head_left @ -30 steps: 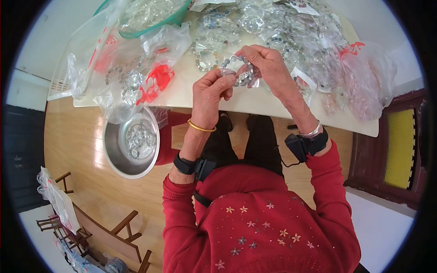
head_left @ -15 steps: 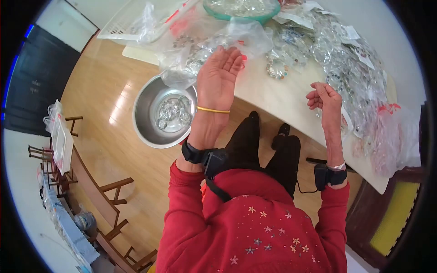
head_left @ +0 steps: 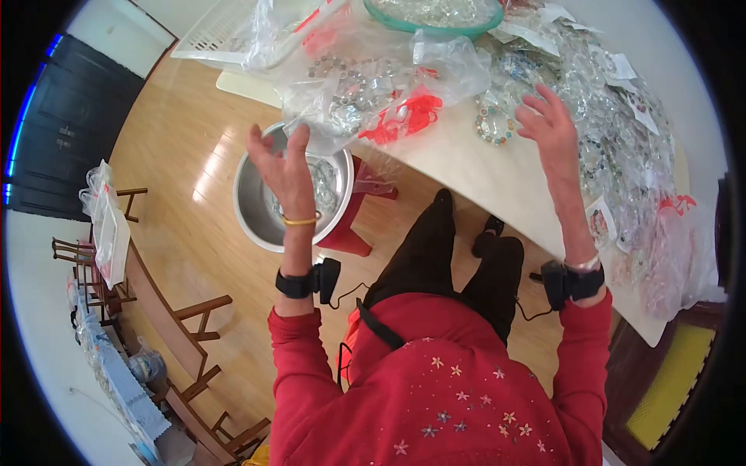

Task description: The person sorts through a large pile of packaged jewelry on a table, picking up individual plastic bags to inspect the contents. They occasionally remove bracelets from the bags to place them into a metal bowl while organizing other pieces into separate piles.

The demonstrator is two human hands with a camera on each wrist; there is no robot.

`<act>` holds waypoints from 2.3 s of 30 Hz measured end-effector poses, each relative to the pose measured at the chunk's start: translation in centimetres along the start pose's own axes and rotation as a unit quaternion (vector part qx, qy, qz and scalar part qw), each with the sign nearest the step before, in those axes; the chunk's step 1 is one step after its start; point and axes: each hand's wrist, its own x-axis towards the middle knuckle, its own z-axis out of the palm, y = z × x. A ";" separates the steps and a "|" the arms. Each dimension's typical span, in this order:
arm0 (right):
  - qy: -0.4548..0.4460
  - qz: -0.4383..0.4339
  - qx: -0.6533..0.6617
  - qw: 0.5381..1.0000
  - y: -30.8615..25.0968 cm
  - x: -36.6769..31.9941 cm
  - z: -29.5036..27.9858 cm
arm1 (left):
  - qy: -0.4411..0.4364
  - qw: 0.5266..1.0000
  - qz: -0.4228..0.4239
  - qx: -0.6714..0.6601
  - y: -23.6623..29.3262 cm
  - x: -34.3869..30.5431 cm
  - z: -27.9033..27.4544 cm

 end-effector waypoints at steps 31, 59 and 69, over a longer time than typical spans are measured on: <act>-0.070 -0.202 -0.252 0.944 2.7 9.1 10.5 | -0.339 0.896 0.208 0.196 -4.2 9.1 18.6; -0.146 -0.060 -0.115 0.981 1.0 4.3 9.3 | -0.104 0.877 0.380 0.274 -1.8 14.9 3.6; -0.132 -0.074 -0.176 0.973 1.2 4.5 9.1 | -0.090 0.871 0.408 0.257 -1.9 15.6 3.7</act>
